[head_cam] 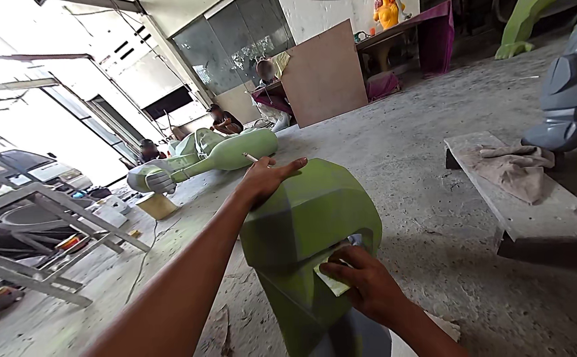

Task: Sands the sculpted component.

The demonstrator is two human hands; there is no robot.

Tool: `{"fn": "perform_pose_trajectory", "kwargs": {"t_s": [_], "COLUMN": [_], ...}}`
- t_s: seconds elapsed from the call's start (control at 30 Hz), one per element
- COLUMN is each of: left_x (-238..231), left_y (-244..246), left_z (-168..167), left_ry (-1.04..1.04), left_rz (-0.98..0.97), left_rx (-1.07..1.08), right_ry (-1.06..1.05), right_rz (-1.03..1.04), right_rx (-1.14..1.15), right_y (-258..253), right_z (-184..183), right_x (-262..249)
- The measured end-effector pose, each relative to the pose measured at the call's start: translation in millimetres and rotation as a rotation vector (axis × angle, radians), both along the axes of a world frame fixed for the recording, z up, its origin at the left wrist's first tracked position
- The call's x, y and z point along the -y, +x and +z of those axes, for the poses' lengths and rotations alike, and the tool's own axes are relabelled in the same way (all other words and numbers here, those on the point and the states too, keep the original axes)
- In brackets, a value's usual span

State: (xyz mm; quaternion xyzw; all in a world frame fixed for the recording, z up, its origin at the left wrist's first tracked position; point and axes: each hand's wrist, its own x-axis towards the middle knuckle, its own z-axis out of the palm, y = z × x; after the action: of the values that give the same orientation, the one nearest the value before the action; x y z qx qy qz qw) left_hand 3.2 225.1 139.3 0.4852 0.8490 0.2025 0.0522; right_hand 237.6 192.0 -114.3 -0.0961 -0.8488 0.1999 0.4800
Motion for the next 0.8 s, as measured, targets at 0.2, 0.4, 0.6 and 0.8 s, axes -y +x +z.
{"fn": "perform_pose_trajectory", "kwargs": {"t_s": [0.2, 0.4, 0.6, 0.8], "left_x": [3.7, 3.3, 6.1, 12.8], "left_y": [-2.9, 1.1, -1.6, -19.7], "left_z": [-1.0, -0.8, -1.3, -8.3], "left_ry": [0.011, 0.012, 0.016, 0.049], "left_rz": [-0.001, -0.011, -0.052, -0.136], "left_rx": [0.003, 0.003, 0.002, 0.028], "right_ry": [0.072, 0.115, -0.219, -0.379], "right_rz": [-0.002, -0.003, -0.008, 0.057], "right_rx": [-0.036, -0.031, -0.267, -0.354], "right_y": [9.0, 19.7, 38.4, 38.1], "right_z": [-37.7, -58.2, -26.3, -28.5], "right_x": [19.5, 30.1, 7.1, -17.9]}}
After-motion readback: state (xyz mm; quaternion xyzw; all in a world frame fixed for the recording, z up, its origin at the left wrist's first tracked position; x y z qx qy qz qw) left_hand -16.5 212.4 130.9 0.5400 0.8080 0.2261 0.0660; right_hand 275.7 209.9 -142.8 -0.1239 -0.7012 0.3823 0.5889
